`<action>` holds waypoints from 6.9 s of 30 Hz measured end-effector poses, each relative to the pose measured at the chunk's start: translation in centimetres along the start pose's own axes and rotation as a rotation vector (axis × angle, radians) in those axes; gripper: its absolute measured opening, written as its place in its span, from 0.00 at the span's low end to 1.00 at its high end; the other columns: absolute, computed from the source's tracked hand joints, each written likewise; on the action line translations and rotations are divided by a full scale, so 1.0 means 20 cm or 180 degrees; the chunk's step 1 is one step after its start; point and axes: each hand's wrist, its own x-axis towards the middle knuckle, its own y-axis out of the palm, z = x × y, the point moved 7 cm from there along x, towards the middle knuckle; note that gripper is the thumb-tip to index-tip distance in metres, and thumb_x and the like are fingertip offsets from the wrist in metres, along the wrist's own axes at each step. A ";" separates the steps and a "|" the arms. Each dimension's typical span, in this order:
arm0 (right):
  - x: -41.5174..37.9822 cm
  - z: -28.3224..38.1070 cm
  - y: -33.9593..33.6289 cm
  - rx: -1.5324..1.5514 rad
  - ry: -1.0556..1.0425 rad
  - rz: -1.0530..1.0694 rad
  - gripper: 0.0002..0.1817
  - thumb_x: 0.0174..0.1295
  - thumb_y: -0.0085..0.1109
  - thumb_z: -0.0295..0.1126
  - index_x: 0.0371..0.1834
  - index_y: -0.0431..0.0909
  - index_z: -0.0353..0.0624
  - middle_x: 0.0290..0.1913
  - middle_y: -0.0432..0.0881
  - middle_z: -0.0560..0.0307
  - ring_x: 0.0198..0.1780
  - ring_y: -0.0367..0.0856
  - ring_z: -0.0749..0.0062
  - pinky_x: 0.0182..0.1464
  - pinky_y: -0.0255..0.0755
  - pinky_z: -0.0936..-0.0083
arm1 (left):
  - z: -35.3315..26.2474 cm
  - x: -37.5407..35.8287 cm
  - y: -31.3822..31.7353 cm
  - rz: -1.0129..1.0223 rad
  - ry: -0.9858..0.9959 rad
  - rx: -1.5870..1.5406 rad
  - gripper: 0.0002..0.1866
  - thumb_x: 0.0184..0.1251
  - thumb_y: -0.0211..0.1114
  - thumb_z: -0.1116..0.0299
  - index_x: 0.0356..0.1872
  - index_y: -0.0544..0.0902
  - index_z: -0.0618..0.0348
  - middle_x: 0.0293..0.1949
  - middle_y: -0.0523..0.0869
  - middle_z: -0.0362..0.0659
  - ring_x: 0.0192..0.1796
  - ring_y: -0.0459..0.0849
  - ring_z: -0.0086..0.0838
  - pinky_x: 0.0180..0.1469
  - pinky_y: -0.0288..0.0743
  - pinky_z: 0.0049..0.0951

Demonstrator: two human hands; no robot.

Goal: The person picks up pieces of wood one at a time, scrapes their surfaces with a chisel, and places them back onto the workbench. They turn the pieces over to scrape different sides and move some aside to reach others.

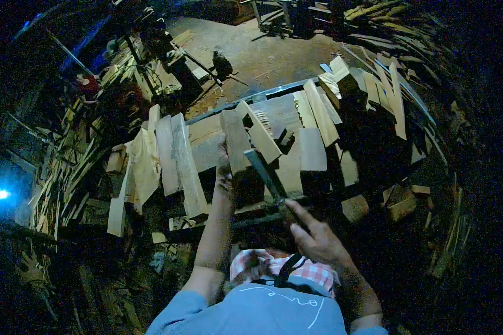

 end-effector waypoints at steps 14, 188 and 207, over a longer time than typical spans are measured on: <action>0.11 0.02 0.03 -0.0355 -0.0286 -0.0159 0.28 0.65 0.42 0.40 0.69 0.51 0.57 0.41 0.78 0.35 0.43 0.80 0.49 0.46 0.71 0.64 | 0.03 -0.04 0.05 -0.0105 -0.0169 0.1256 0.34 0.66 0.35 0.38 0.42 0.75 0.61 0.27 0.79 0.45 0.28 0.79 0.34 0.30 0.76 0.33; 1.07 0.27 -0.81 -0.1546 -0.0017 -0.0631 0.21 0.67 0.38 0.45 0.60 0.62 0.48 0.15 0.62 0.64 0.13 0.64 0.76 0.14 0.62 0.75 | 0.91 0.20 0.03 0.0991 -0.0237 0.0245 0.29 0.73 0.30 0.51 0.68 0.50 0.59 0.67 0.59 0.44 0.67 0.59 0.33 0.69 0.53 0.33; 0.54 0.34 -0.75 -0.2221 -0.0303 -0.0289 0.25 0.66 0.39 0.43 0.63 0.58 0.43 0.26 0.74 0.53 0.28 0.76 0.65 0.36 0.72 0.70 | 0.88 0.14 0.13 0.0830 -0.0288 -0.0084 0.27 0.73 0.30 0.52 0.64 0.57 0.58 0.61 0.66 0.48 0.62 0.68 0.37 0.64 0.63 0.36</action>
